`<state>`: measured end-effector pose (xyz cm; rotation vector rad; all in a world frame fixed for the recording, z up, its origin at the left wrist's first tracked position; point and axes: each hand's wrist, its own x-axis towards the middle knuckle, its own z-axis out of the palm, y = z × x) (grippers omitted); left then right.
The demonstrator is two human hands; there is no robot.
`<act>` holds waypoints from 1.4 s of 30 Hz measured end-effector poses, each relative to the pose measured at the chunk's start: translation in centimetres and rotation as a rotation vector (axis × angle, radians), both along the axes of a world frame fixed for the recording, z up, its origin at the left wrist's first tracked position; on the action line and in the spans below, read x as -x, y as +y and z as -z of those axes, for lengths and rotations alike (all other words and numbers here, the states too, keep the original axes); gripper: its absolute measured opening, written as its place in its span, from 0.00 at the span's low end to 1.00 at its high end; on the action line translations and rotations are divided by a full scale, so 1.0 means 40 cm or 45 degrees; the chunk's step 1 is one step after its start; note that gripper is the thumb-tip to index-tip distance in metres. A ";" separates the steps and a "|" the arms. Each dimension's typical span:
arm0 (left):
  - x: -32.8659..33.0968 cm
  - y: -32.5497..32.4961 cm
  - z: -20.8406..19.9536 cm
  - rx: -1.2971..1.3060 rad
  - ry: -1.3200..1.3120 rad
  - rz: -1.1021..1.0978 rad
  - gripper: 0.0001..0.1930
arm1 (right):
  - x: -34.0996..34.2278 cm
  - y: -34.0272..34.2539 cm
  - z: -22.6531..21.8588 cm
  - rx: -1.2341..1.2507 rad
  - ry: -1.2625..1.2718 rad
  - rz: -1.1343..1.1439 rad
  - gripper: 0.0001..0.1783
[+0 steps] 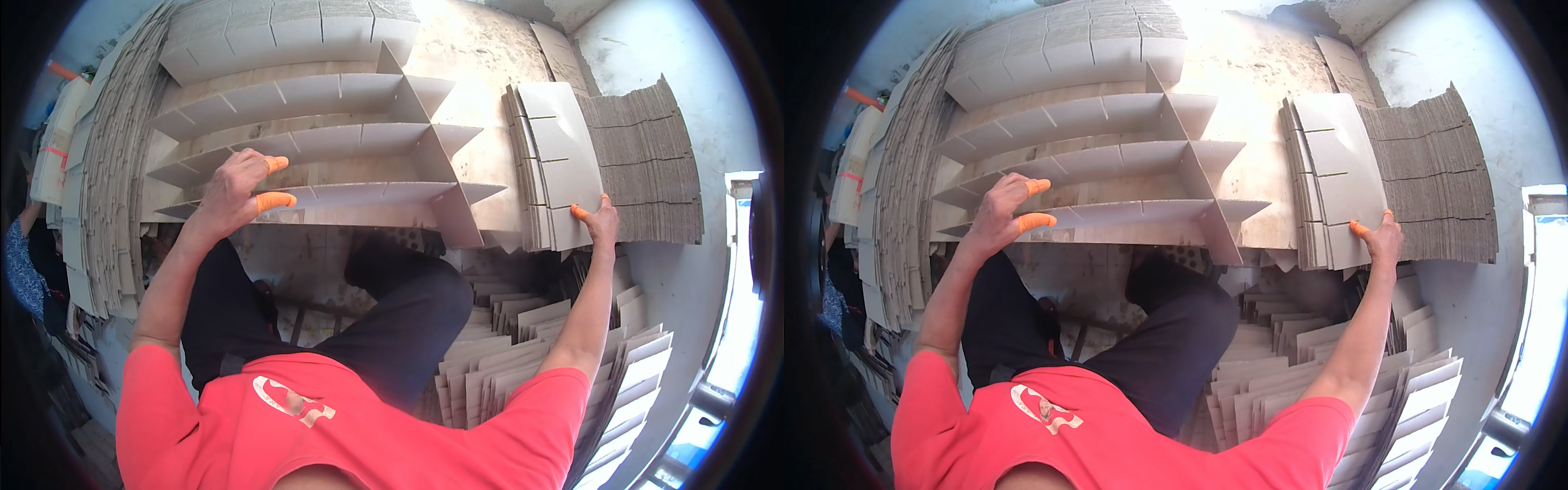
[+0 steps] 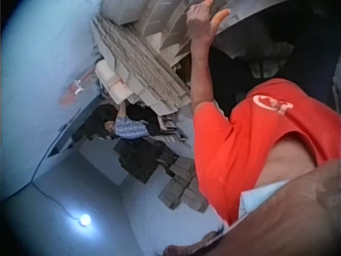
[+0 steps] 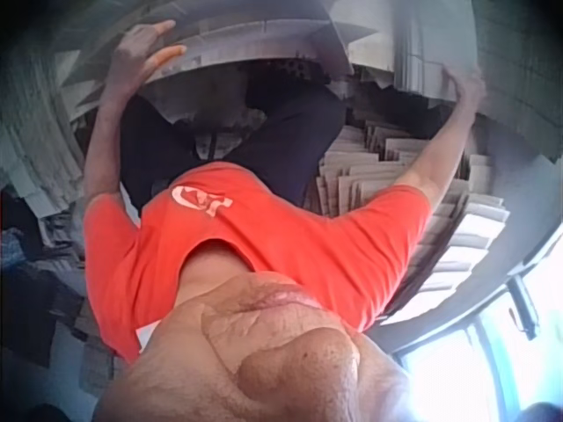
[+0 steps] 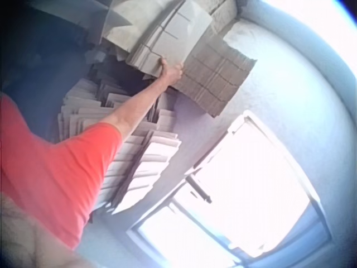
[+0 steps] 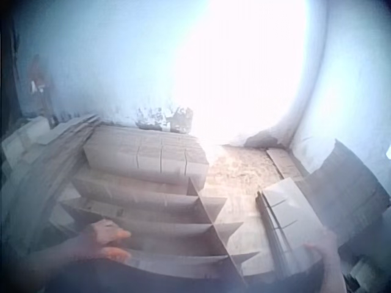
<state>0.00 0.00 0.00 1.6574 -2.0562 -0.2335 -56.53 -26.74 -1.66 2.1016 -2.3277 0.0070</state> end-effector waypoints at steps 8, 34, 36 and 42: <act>0.009 0.007 0.029 0.009 0.020 -0.019 0.26 | 0.035 0.022 -0.056 0.274 -0.246 0.015 0.27; 0.092 -0.002 0.083 0.144 0.098 -0.005 0.17 | -0.506 0.307 -0.304 0.271 -1.029 -0.792 0.28; 0.094 -0.007 0.099 0.151 0.111 -0.022 0.14 | -0.555 0.340 -0.282 0.217 -0.957 -0.863 0.24; 0.101 -0.014 0.127 0.205 0.111 -0.060 0.08 | -0.638 0.364 -0.241 0.085 -1.107 -0.939 0.08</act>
